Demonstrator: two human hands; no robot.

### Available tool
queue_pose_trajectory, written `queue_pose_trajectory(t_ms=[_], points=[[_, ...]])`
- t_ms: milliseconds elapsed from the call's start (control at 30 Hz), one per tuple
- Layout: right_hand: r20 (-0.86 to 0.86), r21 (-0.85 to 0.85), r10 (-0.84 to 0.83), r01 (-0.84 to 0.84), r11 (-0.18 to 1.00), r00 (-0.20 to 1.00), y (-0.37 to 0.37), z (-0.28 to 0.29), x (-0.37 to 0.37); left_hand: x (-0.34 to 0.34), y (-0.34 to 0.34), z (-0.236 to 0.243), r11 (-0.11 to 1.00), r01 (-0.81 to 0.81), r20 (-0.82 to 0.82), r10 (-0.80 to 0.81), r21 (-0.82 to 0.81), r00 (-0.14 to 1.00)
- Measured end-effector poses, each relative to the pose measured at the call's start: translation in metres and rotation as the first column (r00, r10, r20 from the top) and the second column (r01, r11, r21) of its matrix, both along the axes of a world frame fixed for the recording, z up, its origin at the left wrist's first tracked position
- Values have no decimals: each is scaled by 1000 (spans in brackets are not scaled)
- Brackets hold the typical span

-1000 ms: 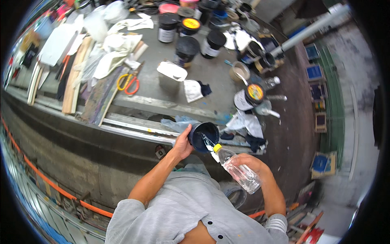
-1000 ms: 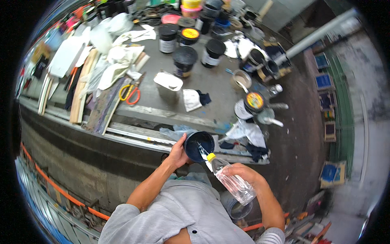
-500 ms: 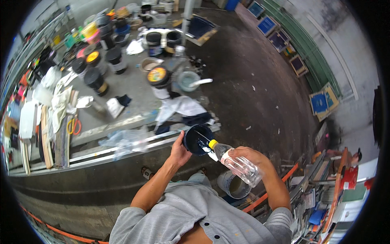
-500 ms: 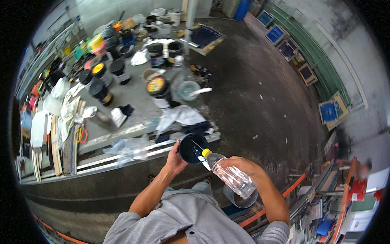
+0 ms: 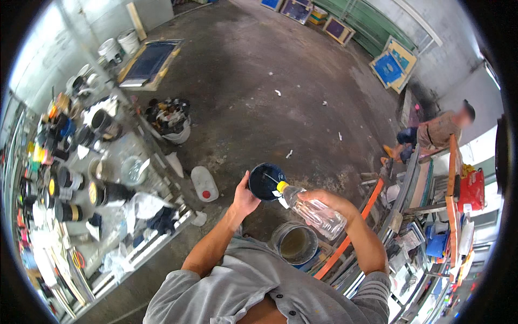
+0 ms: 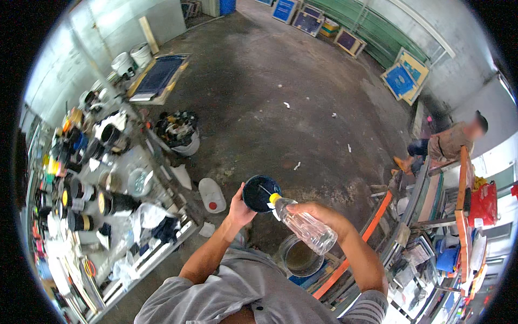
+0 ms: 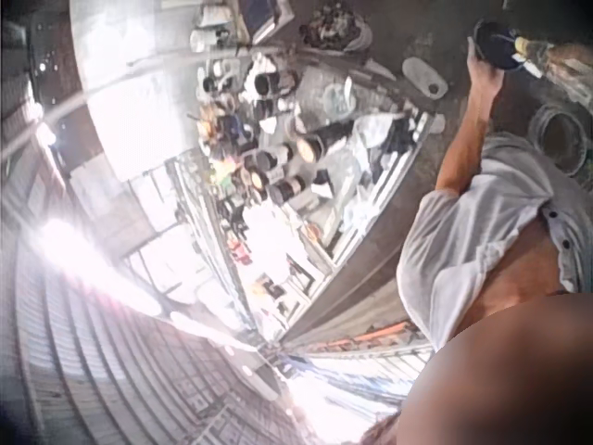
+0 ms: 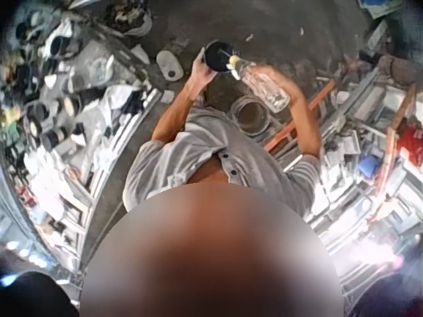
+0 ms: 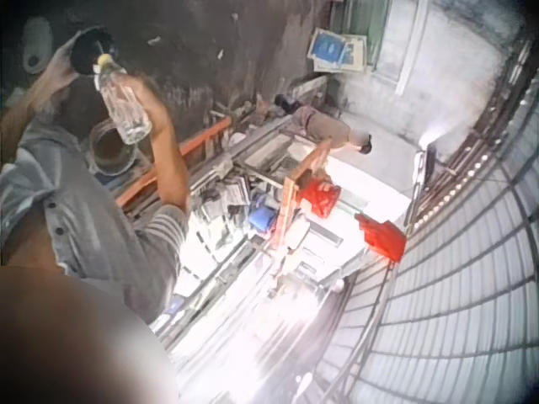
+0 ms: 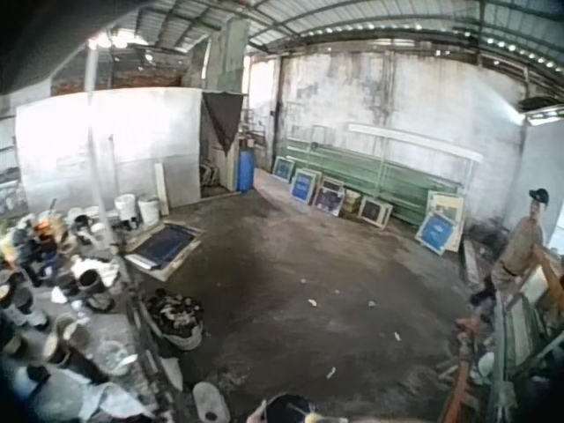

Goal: The person mixes dark ink in a container, pours it onto a screen printing frame, and uses a squeegee to spread the ink across the mesh. The person then lifts the frame and moves it to a conveyor where blue garments are laid out, continuing to pull the squeegee to transfer the ink.

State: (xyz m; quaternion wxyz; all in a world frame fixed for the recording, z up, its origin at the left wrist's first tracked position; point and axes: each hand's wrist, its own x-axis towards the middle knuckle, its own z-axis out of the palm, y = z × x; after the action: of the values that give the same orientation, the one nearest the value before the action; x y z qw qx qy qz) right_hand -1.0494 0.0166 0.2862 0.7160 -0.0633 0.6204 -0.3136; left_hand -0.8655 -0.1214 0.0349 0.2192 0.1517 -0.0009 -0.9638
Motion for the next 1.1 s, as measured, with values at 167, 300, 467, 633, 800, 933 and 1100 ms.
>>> queue_pose_trajectory(t_ms=[167,300,467,633,800,933,1100], points=[[-38,51,-67,69,996,997,-55,-25,-92,-105,-70,-44,994,91,-69,-87,59,994],[-31,93,-95,98,991,995,-122,-36,-164,-181,-140,-44,986,154,-39,-152,65,988],[45,46,24,-26,999,999,-233,-27,-235,-238,-240,-26,995,93,-49,-92,26,995],[22,64,245,-246,967,969,-369,-29,-287,-260,-342,-6,997,-74,21,74,-4,997],[-234,-34,750,-776,629,618,-528,-61,-323,-252,-437,-6,941,-337,60,334,43,941],[-554,-315,802,-948,48,225,-663,-68,-323,-240,-499,-12,793,-609,87,606,8,790],[-738,-331,675,-864,-380,-14,-811,-51,-238,-195,-543,4,427,-903,26,903,44,428]])
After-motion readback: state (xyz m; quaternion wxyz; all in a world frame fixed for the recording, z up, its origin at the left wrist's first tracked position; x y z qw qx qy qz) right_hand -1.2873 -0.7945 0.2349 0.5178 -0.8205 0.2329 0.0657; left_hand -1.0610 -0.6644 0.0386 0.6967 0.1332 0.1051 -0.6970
